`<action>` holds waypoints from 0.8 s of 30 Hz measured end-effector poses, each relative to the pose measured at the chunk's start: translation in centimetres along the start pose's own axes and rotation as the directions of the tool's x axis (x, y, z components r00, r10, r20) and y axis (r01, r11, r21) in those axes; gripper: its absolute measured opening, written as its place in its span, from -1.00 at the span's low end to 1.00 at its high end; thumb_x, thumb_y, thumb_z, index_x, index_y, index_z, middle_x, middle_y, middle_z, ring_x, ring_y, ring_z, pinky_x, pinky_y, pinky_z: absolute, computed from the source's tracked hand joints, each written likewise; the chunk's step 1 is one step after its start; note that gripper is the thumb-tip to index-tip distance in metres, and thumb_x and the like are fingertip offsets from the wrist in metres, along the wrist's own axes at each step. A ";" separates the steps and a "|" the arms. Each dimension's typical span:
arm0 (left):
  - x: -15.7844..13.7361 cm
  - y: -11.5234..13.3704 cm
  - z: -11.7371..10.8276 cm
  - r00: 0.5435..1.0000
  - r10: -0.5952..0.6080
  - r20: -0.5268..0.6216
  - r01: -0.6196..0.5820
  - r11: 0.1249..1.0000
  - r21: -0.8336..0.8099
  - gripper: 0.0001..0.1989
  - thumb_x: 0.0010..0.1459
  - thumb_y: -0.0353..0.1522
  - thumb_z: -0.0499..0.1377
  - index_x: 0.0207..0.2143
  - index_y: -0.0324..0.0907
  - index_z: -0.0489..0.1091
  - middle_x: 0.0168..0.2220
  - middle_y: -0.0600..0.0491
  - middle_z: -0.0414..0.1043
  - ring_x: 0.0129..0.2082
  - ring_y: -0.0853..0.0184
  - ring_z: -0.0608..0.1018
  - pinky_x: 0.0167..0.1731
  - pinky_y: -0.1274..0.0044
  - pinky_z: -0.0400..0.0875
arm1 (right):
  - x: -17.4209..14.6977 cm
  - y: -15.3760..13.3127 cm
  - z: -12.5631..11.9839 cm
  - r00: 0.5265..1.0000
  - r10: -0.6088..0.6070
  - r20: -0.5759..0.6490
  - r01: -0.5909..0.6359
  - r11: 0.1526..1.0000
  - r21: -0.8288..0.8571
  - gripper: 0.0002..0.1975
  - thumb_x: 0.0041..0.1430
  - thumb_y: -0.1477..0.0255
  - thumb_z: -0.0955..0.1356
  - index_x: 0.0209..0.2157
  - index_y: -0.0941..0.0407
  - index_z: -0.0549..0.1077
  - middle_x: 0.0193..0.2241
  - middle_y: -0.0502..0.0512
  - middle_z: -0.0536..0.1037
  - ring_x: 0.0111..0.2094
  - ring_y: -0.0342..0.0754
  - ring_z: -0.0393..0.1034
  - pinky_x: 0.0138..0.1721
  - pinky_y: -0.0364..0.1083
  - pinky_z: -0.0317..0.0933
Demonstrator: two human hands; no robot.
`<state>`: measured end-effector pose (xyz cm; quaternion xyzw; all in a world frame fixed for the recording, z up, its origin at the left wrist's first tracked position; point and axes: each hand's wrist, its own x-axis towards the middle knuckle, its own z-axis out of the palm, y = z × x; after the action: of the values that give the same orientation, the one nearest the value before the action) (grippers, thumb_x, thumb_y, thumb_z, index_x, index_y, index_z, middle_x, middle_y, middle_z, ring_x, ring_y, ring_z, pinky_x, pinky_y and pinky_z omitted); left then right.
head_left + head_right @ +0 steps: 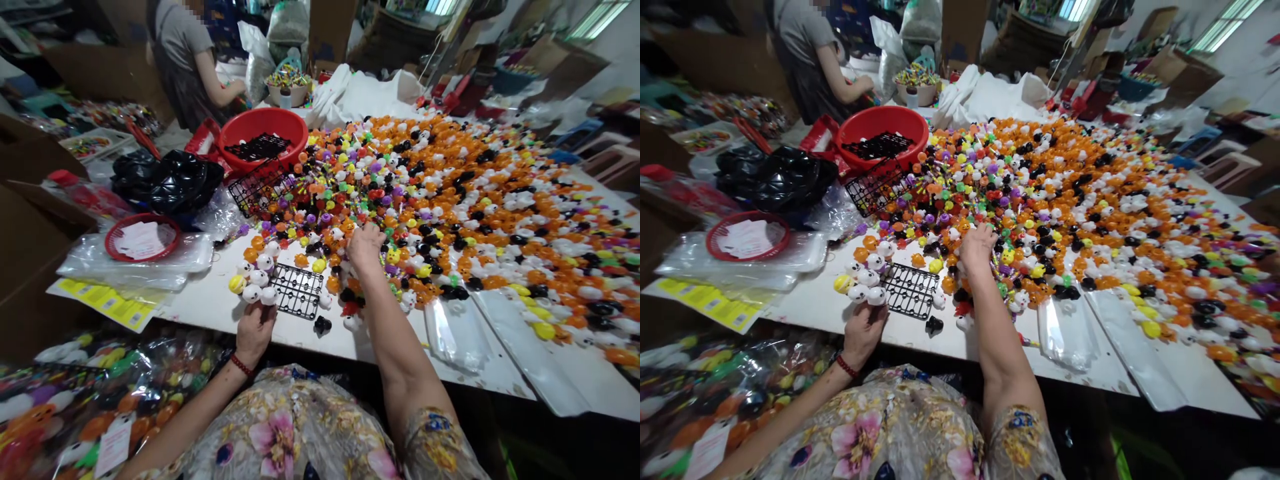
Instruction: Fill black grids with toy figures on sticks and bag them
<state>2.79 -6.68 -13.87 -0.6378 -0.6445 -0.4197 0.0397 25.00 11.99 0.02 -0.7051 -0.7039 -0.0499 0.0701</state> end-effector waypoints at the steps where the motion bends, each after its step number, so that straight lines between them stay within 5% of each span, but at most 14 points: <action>1: 0.1 0.1 0.0 1.000 0.006 -0.005 -0.006 1.000 -0.005 -0.76 0.26 -0.24 0.09 -0.19 -0.20 0.45 -0.32 -0.06 0.53 -0.30 0.21 0.56 -0.32 0.44 0.45 | 0.6 0.1 0.2 1.000 0.005 0.015 -0.005 1.000 0.001 -0.72 0.19 0.53 0.26 -0.16 0.30 0.54 -0.06 0.45 0.39 -0.03 0.21 0.21 -0.08 0.11 0.08; 7: 0.7 0.5 -0.6 1.000 0.012 0.006 -0.012 0.999 -0.051 -0.77 0.27 -0.26 0.09 -0.16 -0.18 0.44 -0.28 -0.05 0.53 -0.27 0.24 0.57 -0.30 0.45 0.48 | 1.7 -1.1 0.9 0.999 -0.004 0.042 0.001 0.996 0.085 -0.71 0.12 0.56 0.28 -0.12 0.32 0.49 -0.08 0.45 0.43 -0.03 0.24 0.26 -0.03 0.15 0.08; 11: 0.6 1.0 -1.9 0.995 0.046 -0.090 -0.055 0.993 -0.104 -0.84 0.27 -0.33 0.11 -0.17 -0.19 0.41 -0.32 0.00 0.50 -0.36 0.32 0.54 -0.38 0.50 0.45 | 0.8 -1.6 0.4 0.996 -0.086 -0.034 0.092 0.966 0.241 -0.71 0.21 0.52 0.26 -0.04 0.28 0.40 -0.17 0.33 0.49 -0.13 0.13 0.34 -0.06 0.06 0.16; 17: 1.9 2.1 -5.5 0.942 0.191 -0.278 -0.216 0.974 -0.064 -0.63 0.20 -0.41 0.16 0.07 -0.17 0.30 -0.16 -0.05 0.41 -0.15 0.25 0.49 -0.16 0.39 0.44 | -4.5 -2.7 -0.2 0.910 -0.408 -0.072 0.376 0.741 0.556 -0.82 0.23 0.49 0.28 -0.21 0.13 0.52 -0.22 0.16 0.49 -0.22 -0.02 0.39 -0.17 -0.08 0.25; 20: 3.9 2.3 -6.9 0.944 0.286 -0.164 -0.294 0.955 -0.026 -0.53 0.23 -0.37 0.11 0.19 -0.17 0.23 0.00 -0.15 0.37 0.04 0.14 0.41 0.01 0.27 0.37 | -6.8 -4.5 -0.1 0.876 -0.483 -0.002 0.360 0.650 0.669 -0.83 0.22 0.52 0.31 -0.20 0.12 0.53 -0.22 0.12 0.52 -0.23 -0.07 0.41 -0.17 -0.11 0.25; 24: 6.2 2.3 -7.6 0.915 0.398 0.071 -0.399 0.917 -0.007 -0.47 0.25 -0.34 0.06 0.27 -0.15 0.16 0.10 -0.15 0.38 0.18 0.08 0.31 0.15 0.20 0.23 | -7.9 -7.3 0.1 0.851 -0.499 0.162 0.265 0.675 0.688 -0.81 0.17 0.55 0.35 -0.15 0.15 0.47 -0.26 0.11 0.56 -0.23 -0.07 0.41 -0.20 -0.13 0.21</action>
<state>-0.06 -6.67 -4.26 -0.7699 -0.5038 -0.3776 0.1041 17.65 4.21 -1.22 -0.4691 -0.8116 0.3018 0.1736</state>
